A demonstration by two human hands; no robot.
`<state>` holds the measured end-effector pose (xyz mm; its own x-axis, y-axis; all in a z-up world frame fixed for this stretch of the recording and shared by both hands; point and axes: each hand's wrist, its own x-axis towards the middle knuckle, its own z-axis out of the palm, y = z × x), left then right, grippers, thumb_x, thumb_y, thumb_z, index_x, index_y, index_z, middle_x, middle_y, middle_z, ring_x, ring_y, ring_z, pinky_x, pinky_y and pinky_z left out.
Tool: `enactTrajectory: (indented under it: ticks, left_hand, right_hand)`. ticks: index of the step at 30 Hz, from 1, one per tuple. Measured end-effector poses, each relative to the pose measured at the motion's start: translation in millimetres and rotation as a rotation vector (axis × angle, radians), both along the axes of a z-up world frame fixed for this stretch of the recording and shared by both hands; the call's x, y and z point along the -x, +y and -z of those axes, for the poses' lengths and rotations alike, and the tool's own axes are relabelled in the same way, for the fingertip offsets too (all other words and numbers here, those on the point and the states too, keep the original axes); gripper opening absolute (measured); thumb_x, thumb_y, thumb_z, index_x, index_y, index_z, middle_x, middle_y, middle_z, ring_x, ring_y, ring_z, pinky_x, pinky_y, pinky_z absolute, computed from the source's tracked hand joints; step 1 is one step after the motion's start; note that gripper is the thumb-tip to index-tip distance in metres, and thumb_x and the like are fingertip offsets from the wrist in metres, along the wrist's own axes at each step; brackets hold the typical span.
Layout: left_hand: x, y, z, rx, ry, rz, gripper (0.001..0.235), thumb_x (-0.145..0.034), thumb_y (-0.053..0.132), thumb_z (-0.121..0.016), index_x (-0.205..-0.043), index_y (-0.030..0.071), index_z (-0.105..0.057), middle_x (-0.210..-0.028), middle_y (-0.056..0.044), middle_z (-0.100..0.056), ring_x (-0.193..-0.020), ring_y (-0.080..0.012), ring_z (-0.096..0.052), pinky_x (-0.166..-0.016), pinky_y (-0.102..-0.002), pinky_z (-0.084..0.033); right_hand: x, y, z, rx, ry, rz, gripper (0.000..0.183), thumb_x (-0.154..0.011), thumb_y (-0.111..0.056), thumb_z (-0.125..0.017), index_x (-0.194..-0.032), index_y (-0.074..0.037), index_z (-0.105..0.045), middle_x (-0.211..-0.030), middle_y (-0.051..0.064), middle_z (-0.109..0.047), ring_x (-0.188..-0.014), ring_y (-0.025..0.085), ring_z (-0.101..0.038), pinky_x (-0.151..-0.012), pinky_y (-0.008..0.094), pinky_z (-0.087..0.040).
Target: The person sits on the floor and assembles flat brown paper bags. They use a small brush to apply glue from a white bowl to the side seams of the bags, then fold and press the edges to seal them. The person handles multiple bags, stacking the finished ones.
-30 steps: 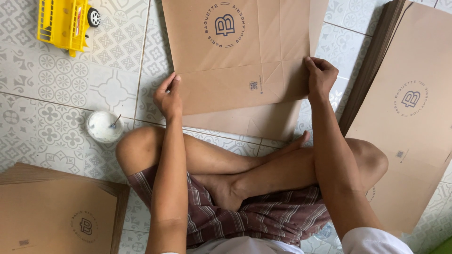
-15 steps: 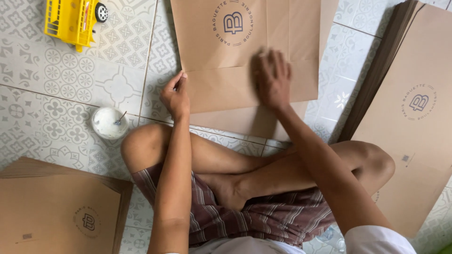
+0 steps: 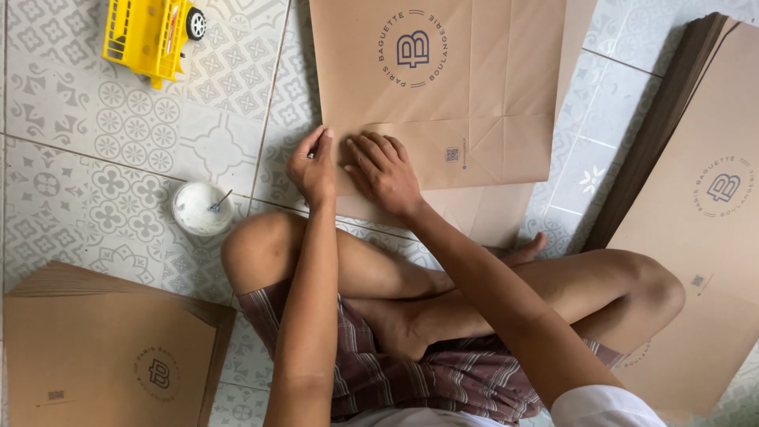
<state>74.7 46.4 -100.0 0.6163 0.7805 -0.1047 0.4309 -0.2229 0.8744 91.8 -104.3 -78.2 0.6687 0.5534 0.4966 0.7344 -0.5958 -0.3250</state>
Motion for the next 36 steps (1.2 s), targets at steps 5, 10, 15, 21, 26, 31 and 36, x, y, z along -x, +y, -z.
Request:
enactTrajectory:
  ticks: [5,10,15,21,26,31,36]
  left_hand:
    - [0,-1,1,-0.018,0.023,-0.013,0.021,-0.085,0.036,-0.080,-0.104,0.027,-0.082,-0.085,-0.007,-0.079,-0.086,-0.0262,-0.076,-0.079,-0.041,-0.059]
    - [-1,0,-3,-0.039,0.032,-0.007,0.021,-0.085,0.036,-0.079,-0.104,0.027,-0.082,-0.086,-0.008,-0.078,-0.088,-0.0289,-0.075,-0.079,-0.042,-0.059]
    - [0,2,2,-0.062,0.032,0.030,0.020,-0.088,0.031,-0.077,-0.106,0.024,-0.081,-0.087,-0.009,-0.078,-0.088,-0.0300,-0.075,-0.080,-0.044,-0.058]
    - [2,7,11,-0.019,0.034,0.046,0.020,-0.088,0.033,-0.077,-0.106,0.026,-0.081,-0.089,-0.008,-0.079,-0.088,-0.0281,-0.075,-0.081,-0.042,-0.058]
    - [3,6,6,-0.050,0.017,0.039,0.018,-0.086,0.031,-0.078,-0.103,0.026,-0.082,-0.086,-0.007,-0.079,-0.084,-0.0266,-0.075,-0.080,-0.040,-0.058]
    - [3,9,10,-0.070,0.027,0.061,0.018,-0.086,0.032,-0.079,-0.104,0.027,-0.082,-0.086,-0.005,-0.079,-0.083,-0.0249,-0.076,-0.080,-0.039,-0.058]
    - [3,10,8,-0.070,0.032,0.055,0.019,-0.086,0.033,-0.079,-0.104,0.026,-0.082,-0.086,-0.005,-0.079,-0.084,-0.0247,-0.076,-0.081,-0.039,-0.058]
  right_hand:
    - [4,11,-14,0.002,0.038,-0.011,0.049,-0.104,-0.038,-0.065,-0.143,-0.009,-0.061,-0.146,0.012,-0.060,-0.140,0.028,-0.053,-0.119,0.043,-0.036]
    - [7,18,-13,0.013,0.127,-0.055,0.051,-0.106,-0.034,-0.058,-0.150,-0.007,-0.054,-0.156,0.014,-0.053,-0.147,0.028,-0.046,-0.124,0.044,-0.030]
    - [-9,-6,-13,0.053,0.166,-0.170,0.063,-0.106,-0.051,-0.055,-0.152,-0.008,-0.051,-0.158,0.014,-0.049,-0.148,0.027,-0.045,-0.124,0.042,-0.030]
    - [-34,-69,-34,0.121,0.211,-0.287,0.067,-0.108,-0.052,-0.051,-0.154,-0.003,-0.049,-0.157,0.020,-0.048,-0.146,0.031,-0.046,-0.121,0.046,-0.032]
    - [-50,-115,-31,0.165,0.204,-0.292,0.065,-0.106,-0.050,-0.055,-0.155,-0.008,-0.050,-0.158,0.014,-0.050,-0.146,0.028,-0.046,-0.122,0.042,-0.031]
    - [-57,-142,-31,0.155,0.239,-0.284,0.063,-0.107,-0.048,-0.053,-0.155,-0.008,-0.050,-0.159,0.014,-0.049,-0.147,0.028,-0.046,-0.122,0.042,-0.030]
    - [-58,-148,-31,0.143,0.255,-0.268,0.060,-0.106,-0.045,-0.054,-0.155,-0.010,-0.051,-0.158,0.011,-0.051,-0.146,0.028,-0.047,-0.123,0.041,-0.031]
